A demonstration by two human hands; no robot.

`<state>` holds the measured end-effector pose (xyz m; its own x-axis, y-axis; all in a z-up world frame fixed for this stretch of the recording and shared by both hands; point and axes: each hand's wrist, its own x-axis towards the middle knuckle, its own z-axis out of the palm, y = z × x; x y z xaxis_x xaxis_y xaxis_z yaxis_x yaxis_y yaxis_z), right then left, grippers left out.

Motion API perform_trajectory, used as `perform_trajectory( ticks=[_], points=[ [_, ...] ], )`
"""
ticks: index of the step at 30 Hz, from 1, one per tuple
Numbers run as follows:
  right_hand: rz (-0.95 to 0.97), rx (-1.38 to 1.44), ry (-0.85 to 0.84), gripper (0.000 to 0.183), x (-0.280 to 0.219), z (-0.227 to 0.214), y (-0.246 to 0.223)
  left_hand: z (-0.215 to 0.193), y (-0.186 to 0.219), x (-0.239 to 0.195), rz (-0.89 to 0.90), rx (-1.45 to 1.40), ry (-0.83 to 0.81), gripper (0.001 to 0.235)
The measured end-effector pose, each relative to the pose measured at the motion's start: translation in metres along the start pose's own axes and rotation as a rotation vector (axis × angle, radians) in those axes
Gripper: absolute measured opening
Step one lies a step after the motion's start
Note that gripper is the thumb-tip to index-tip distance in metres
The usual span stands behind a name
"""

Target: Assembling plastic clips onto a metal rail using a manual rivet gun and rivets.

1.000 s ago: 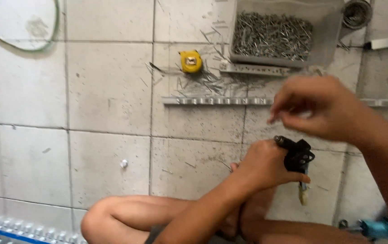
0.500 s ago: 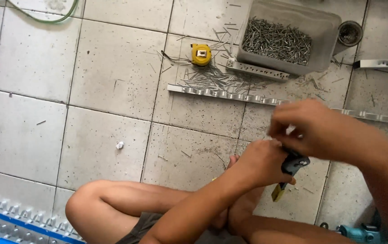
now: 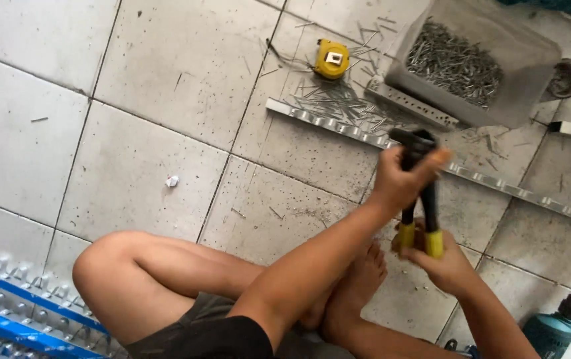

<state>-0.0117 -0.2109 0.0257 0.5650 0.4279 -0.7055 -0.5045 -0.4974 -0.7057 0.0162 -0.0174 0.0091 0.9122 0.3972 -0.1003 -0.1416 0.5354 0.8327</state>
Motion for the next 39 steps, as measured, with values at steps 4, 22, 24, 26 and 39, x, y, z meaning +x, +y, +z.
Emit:
perform_trajectory(
  ticks=[4,22,24,26,39],
  points=[
    [0.163,-0.359,0.089,0.026,0.019,0.028,-0.035,-0.027,-0.025,0.004,-0.238,0.005,0.252,0.033],
    [0.388,-1.118,0.195,0.053,0.015,0.043,-0.096,-0.055,-0.046,-0.006,-0.319,-0.593,0.102,0.044],
    [0.393,-1.03,0.177,0.039,0.018,0.036,-0.083,-0.052,-0.036,-0.006,-0.434,-0.445,0.132,0.055],
    [0.407,-0.76,0.174,0.037,0.026,0.032,-0.07,-0.048,-0.042,0.002,-0.481,-0.316,0.164,0.05],
    [0.475,-0.769,-0.044,0.07,0.026,0.037,-0.08,-0.034,-0.117,0.008,-0.561,-0.368,0.319,0.063]
  ],
)
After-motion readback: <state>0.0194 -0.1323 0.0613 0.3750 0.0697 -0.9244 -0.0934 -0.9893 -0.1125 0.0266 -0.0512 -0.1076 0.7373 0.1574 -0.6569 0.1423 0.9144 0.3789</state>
